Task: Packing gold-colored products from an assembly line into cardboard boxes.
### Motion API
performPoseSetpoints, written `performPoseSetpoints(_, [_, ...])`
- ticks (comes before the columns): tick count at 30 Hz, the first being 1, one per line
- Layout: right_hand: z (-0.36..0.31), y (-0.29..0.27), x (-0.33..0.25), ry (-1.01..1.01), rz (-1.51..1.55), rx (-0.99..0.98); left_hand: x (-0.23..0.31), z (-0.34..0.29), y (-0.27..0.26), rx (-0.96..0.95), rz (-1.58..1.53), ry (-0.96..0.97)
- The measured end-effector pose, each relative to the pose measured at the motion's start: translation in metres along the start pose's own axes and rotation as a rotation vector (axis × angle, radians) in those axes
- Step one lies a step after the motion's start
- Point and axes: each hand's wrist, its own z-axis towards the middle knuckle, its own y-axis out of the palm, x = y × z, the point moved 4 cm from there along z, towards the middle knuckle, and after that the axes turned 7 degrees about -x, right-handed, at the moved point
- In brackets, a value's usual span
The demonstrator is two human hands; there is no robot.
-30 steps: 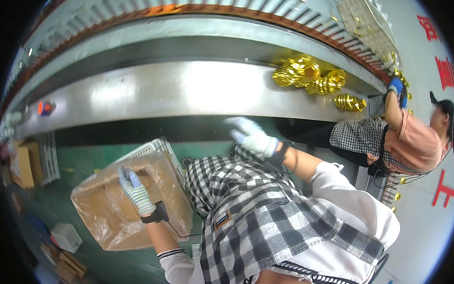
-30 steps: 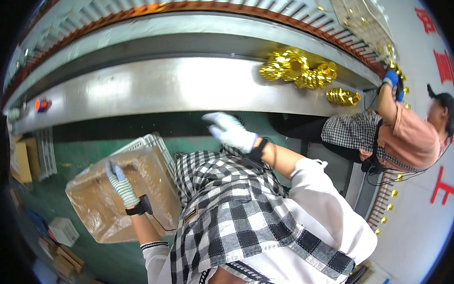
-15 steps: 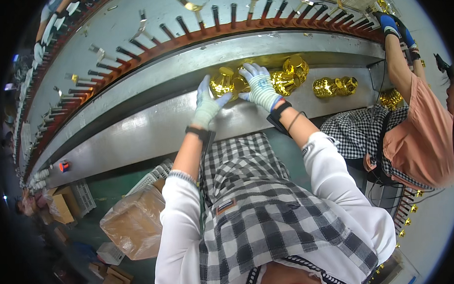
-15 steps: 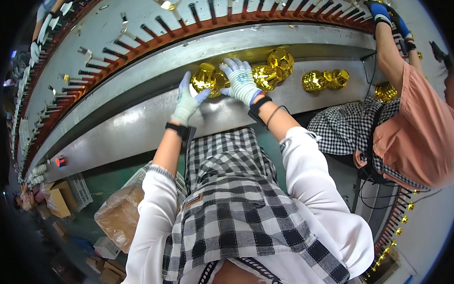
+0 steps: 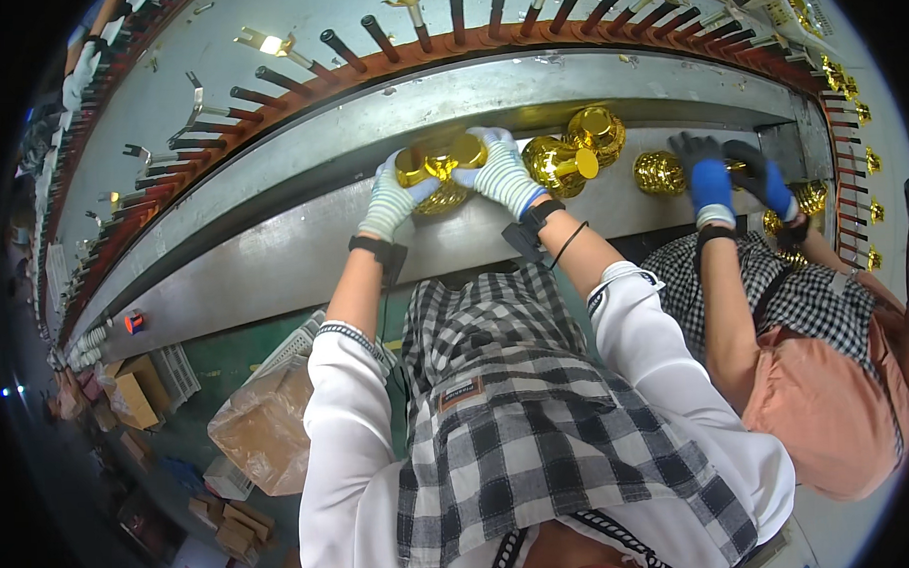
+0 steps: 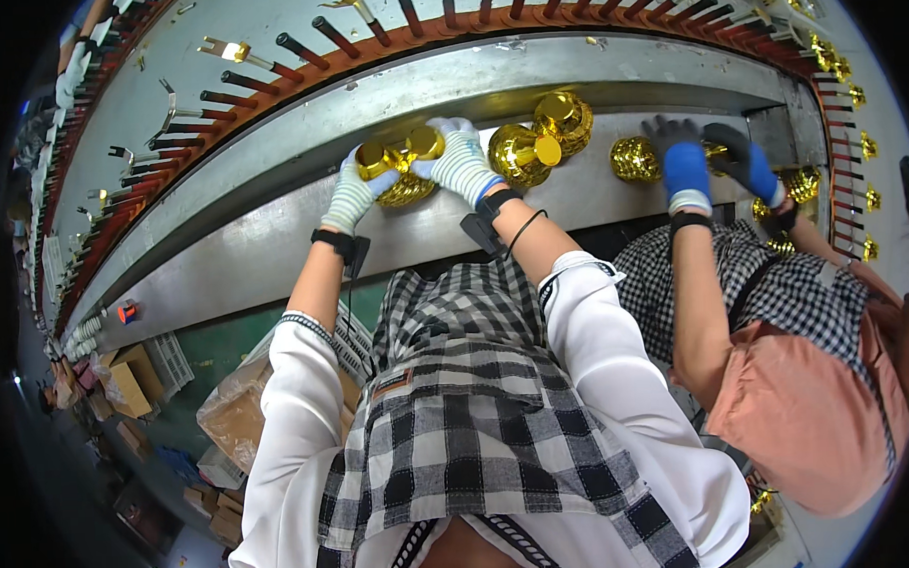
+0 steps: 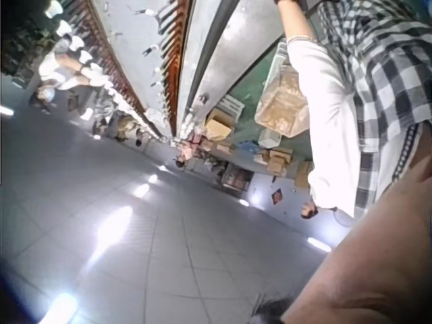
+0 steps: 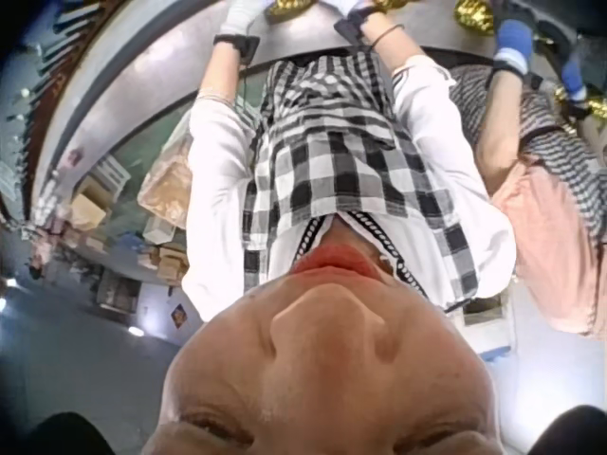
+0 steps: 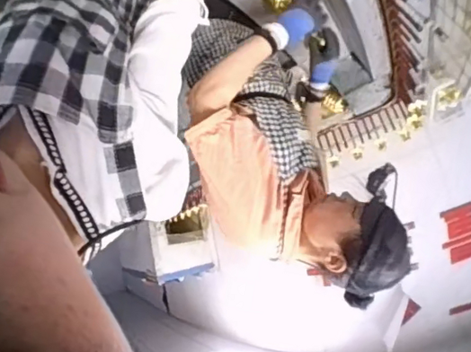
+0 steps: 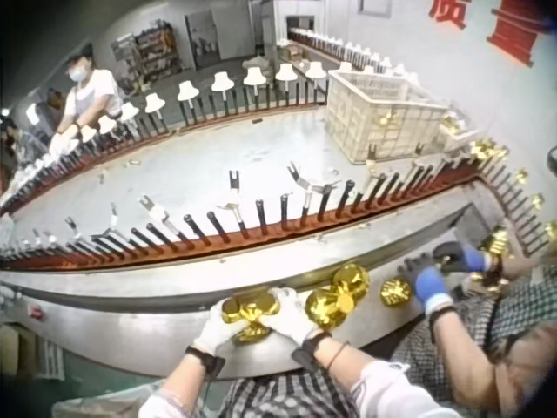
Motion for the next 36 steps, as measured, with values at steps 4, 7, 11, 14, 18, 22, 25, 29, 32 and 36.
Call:
performPoseSetpoints(4, [-0.022,0.050,-0.023,0.010,0.072,-0.191,-0.025,-0.060,-0.030,0.069,0.208,-0.027])
performPoseSetpoints(7, [-0.040,0.079,-0.045,-0.143,-0.084,-0.328,-0.064,-0.108,-0.033,0.140,0.126,-0.046])
performPoseSetpoints(11, [-0.039,0.060,-0.040,-0.210,-0.083,-0.331,-0.081,-0.137,-0.006,0.385,-0.075,0.051])
performPoseSetpoints(14, [-0.040,0.062,-0.033,-0.255,-0.082,-0.305,-0.077,-0.146,0.012,0.457,0.042,0.115])
performPoseSetpoints(18, [-0.042,0.075,-0.023,-0.247,-0.039,-0.290,-0.089,-0.162,0.030,0.530,0.007,0.154])
performPoseSetpoints(22, [-0.027,0.087,-0.034,-0.316,-0.057,-0.307,-0.106,-0.164,0.027,0.477,-0.135,0.090])
performPoseSetpoints(25, [-0.025,0.083,-0.035,-0.290,-0.054,-0.360,-0.104,-0.177,0.026,0.448,-0.268,0.082])
performPoseSetpoints(29, [-0.033,0.073,-0.026,-0.309,-0.111,-0.423,-0.121,-0.210,0.031,0.490,-0.314,0.048])
performPoseSetpoints(32, [-0.074,0.058,-0.010,-0.373,-0.066,-0.301,-0.163,-0.237,0.089,0.261,-0.615,-0.291])
performPoseSetpoints(36, [-0.133,0.061,0.012,-0.208,0.012,-0.307,-0.149,-0.227,0.169,-0.255,-1.586,-0.844])
